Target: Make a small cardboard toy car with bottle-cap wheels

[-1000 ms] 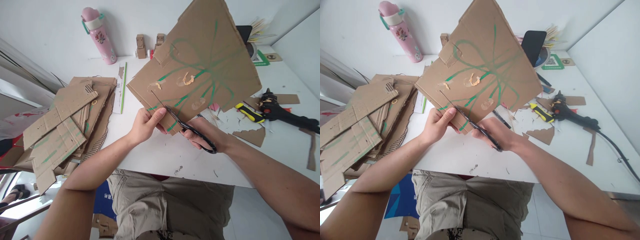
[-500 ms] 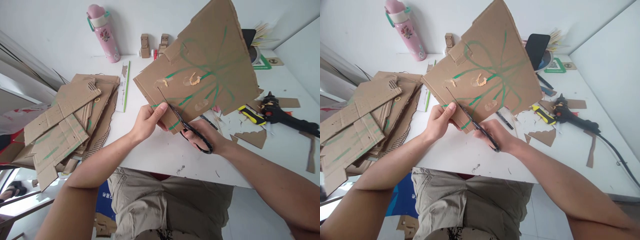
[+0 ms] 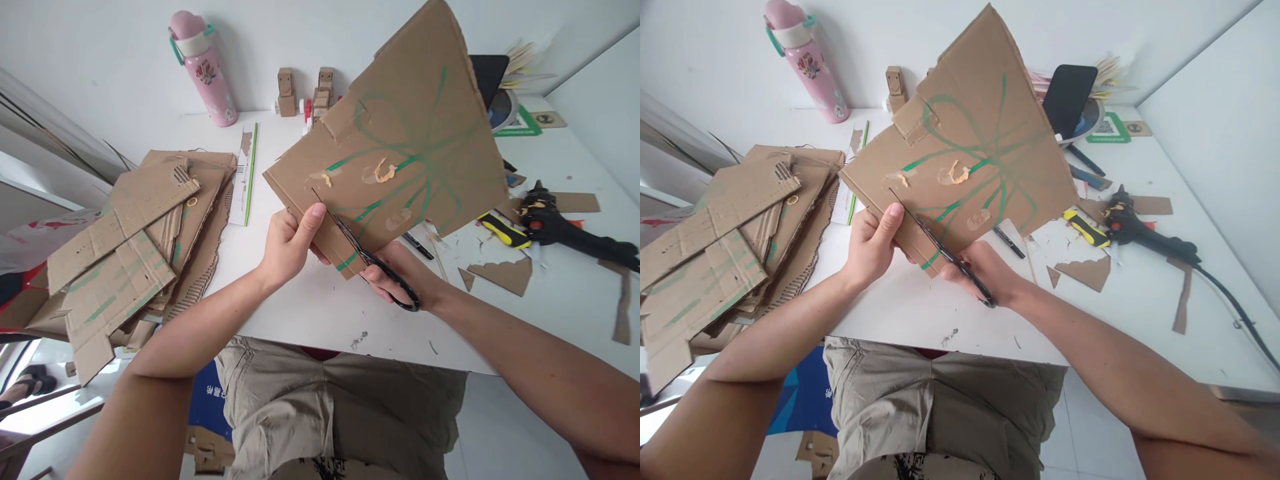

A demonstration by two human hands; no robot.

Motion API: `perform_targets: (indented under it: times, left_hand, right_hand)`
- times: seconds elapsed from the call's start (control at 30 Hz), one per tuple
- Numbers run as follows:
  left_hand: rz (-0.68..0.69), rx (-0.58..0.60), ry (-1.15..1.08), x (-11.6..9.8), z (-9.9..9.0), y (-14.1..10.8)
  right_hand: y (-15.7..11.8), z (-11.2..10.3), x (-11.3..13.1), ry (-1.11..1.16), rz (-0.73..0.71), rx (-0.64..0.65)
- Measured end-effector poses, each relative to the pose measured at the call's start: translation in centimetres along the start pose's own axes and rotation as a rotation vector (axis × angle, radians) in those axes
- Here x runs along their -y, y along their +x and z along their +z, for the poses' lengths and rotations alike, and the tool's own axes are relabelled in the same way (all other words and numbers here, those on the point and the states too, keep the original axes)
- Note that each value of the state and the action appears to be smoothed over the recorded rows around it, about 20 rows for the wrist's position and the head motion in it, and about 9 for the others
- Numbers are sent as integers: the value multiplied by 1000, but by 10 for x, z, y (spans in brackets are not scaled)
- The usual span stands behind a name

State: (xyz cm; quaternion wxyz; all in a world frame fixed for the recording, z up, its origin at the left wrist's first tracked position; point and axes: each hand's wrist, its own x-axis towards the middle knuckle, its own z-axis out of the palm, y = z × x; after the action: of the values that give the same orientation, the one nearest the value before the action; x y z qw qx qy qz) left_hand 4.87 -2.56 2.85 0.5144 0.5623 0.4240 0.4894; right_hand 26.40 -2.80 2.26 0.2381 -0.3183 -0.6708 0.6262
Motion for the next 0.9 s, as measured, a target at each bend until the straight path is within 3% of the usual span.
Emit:
perform_targets:
  times: [0.2, 0.6, 0.9]
  left_hand:
    - [3, 17, 1, -2, 0, -1]
    - [-25, -15, -42, 8, 0, 4]
    - [-55, 30, -47, 6, 5, 0]
  right_hand:
    - [1, 6, 12, 49, 6, -42]
    - [-1, 7, 8, 75, 51, -71]
    - [5, 11, 14, 69, 21, -87]
